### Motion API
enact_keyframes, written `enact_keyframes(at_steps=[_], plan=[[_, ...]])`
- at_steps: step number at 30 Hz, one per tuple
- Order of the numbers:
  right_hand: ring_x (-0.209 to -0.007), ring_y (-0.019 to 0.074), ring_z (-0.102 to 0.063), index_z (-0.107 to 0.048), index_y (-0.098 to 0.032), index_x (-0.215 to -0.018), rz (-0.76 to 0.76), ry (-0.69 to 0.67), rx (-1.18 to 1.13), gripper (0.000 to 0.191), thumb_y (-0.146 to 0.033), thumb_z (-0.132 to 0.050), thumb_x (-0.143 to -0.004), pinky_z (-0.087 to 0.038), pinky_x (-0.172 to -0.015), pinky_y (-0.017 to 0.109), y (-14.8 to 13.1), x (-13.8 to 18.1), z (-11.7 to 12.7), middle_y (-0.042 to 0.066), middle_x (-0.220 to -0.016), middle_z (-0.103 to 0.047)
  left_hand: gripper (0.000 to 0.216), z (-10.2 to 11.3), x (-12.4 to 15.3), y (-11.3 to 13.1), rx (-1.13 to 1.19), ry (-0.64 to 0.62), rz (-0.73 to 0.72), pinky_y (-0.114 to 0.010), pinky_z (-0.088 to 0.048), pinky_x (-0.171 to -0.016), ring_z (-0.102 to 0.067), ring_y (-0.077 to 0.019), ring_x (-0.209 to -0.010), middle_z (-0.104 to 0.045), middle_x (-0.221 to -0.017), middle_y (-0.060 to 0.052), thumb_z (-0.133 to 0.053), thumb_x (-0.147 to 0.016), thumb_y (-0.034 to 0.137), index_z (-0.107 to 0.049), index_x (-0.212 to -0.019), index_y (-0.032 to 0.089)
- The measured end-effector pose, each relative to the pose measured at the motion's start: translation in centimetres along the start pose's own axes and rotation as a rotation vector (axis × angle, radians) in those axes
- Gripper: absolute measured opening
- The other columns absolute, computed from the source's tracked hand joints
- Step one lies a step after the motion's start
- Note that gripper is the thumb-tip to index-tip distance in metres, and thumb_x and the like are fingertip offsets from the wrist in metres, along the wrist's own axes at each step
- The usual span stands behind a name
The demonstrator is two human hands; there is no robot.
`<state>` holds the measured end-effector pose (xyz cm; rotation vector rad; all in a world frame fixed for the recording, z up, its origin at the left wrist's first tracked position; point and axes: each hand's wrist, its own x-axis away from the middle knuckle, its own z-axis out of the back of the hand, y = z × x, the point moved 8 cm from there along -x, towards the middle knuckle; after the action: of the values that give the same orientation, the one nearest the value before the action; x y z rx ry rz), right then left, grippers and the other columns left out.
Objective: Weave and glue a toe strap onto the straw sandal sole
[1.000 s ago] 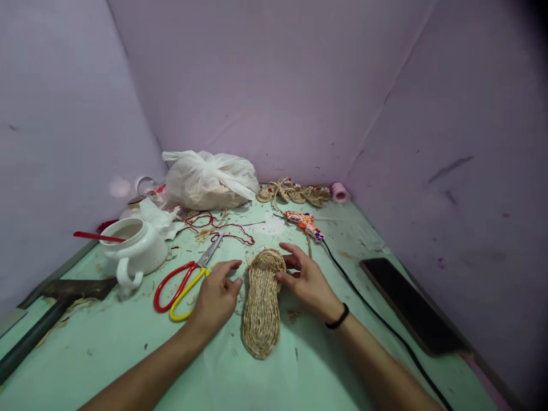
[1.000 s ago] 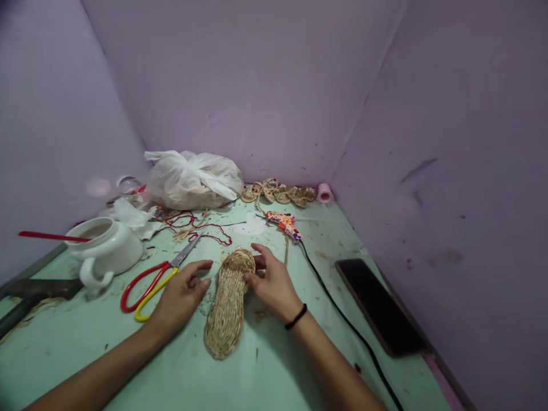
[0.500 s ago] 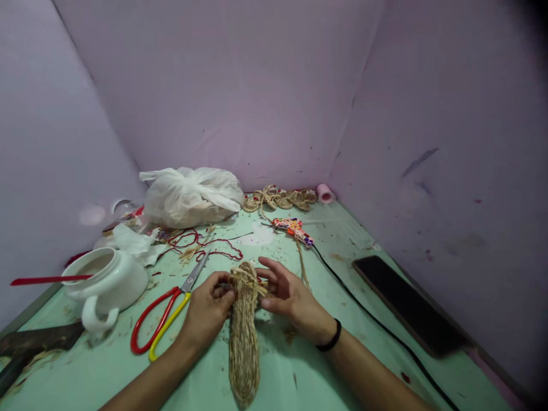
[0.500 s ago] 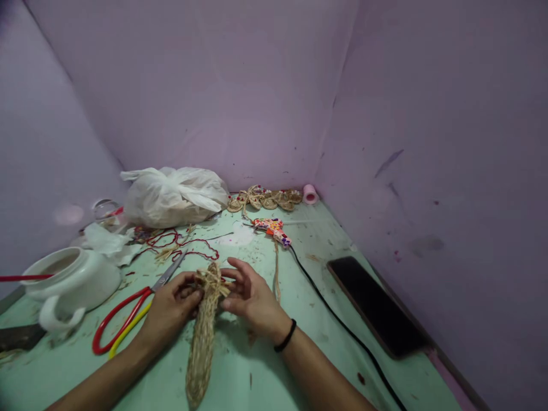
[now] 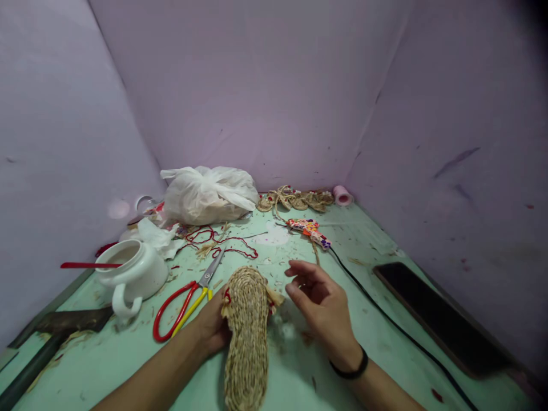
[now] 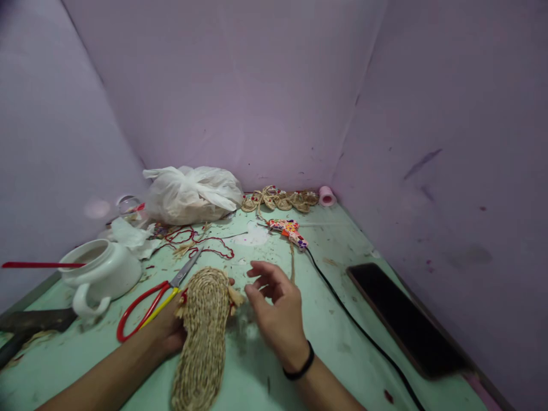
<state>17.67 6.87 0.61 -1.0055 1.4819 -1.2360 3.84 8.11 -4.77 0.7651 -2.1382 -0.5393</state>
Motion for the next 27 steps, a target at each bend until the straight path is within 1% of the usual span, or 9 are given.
enact_keyframes(at_steps=[2,5,7,9,12,18,21,24,27], plan=[[-0.08,0.0185,-0.057,-0.057,-0.021,-0.097,-0.005,-0.031,0.003,0.033,-0.029,-0.067,-0.067,-0.048,-0.071,0.033,0.1,-0.3,0.2,0.008,-0.095,-0.061,0.023,0.2,0.0,-0.1,0.013,-0.004,0.017,-0.031,-0.05,-0.066,-0.064,-0.0185,-0.062,-0.069,-0.069,-0.009,-0.047,-0.076,0.021,-0.065,-0.082,0.008],[-0.097,0.023,-0.056,-0.052,-0.02,-0.108,-0.06,-0.259,-0.07,0.046,-0.034,-0.067,-0.067,-0.046,-0.082,0.038,0.8,0.0,-1.5,0.011,-0.11,-0.058,0.023,0.1,-0.2,-0.2,0.022,-0.009,0.016,-0.033,-0.05,-0.067,-0.064,-0.0208,-0.065,-0.069,-0.066,-0.009,-0.046,-0.076,0.021,-0.065,-0.079,0.008],[-0.103,0.024,-0.054,-0.049,-0.02,-0.115,-0.055,-0.398,-0.085,0.057,-0.03,-0.072,-0.063,-0.044,-0.087,0.04,0.8,0.6,-3.0,0.011,-0.114,-0.057,0.023,-0.3,-0.2,-0.3,0.016,-0.023,0.003,-0.034,-0.05,-0.067,-0.064,-0.0224,-0.068,-0.068,-0.065,-0.009,-0.048,-0.075,0.022,-0.065,-0.081,0.009],[-0.106,0.0233,-0.053,-0.049,-0.021,-0.115,-0.035,-0.438,-0.063,0.061,-0.023,-0.074,-0.059,-0.041,-0.091,0.039,0.7,1.0,-3.8,0.009,-0.114,-0.058,0.023,-0.7,-0.3,-0.2,0.007,-0.032,-0.016,-0.034,-0.05,-0.065,-0.064,-0.0229,-0.068,-0.068,-0.066,-0.009,-0.049,-0.074,0.022,-0.065,-0.082,0.009],[-0.103,0.0213,-0.054,-0.052,-0.021,-0.109,-0.052,-0.367,-0.04,0.051,-0.017,-0.069,-0.062,-0.041,-0.091,0.038,1.0,1.0,-3.6,0.008,-0.11,-0.06,0.018,-0.9,-0.3,0.3,-0.033,-0.016,-0.1,-0.031,-0.05,-0.06,-0.063,-0.0212,-0.063,-0.067,-0.064,-0.008,-0.051,-0.07,0.018,-0.065,-0.079,0.009],[-0.094,0.0225,-0.058,-0.055,-0.019,-0.101,-0.173,-0.15,-0.088,0.043,-0.02,-0.066,-0.06,-0.047,-0.077,0.035,2.8,0.1,-1.4,0.008,-0.097,-0.062,0.009,1.1,1.3,1.5,-0.072,0.177,-0.307,-0.023,-0.045,-0.048,-0.057,-0.0132,-0.051,-0.062,-0.059,-0.003,-0.055,-0.071,0.02,-0.058,-0.073,0.012],[-0.089,0.0227,-0.059,-0.055,-0.019,-0.095,-0.214,-0.056,-0.105,0.04,-0.022,-0.065,-0.057,-0.049,-0.068,0.033,3.1,0.1,-0.7,0.008,-0.095,-0.062,0.031,0.4,2.4,2.0,-0.165,0.119,-0.408,-0.025,-0.047,-0.057,-0.06,-0.0136,-0.059,-0.063,-0.068,-0.002,-0.062,-0.069,0.027,-0.055,-0.096,0.014],[-0.082,0.0224,-0.06,-0.056,-0.017,-0.091,-0.199,-0.027,-0.008,0.034,-0.026,-0.064,-0.059,-0.05,-0.062,0.032,2.7,0.3,-0.5,0.009,-0.091,-0.063,0.06,-0.3,3.3,2.5,-0.346,0.141,-0.489,-0.027,-0.048,-0.067,-0.061,-0.0154,-0.069,-0.065,-0.077,-0.002,-0.071,-0.057,0.018,-0.046,-0.111,0.015],[-0.078,0.0218,-0.06,-0.058,-0.016,-0.088,-0.135,-0.04,0.156,0.031,-0.036,-0.062,-0.065,-0.05,-0.066,0.034,1.8,0.3,-0.1,0.009,-0.084,-0.063,0.054,-0.5,3.5,2.9,-0.454,0.175,-0.493,-0.027,-0.046,-0.071,-0.061,-0.0168,-0.074,-0.066,-0.079,-0.005,-0.066,-0.054,0.012,-0.05,-0.106,0.012]])
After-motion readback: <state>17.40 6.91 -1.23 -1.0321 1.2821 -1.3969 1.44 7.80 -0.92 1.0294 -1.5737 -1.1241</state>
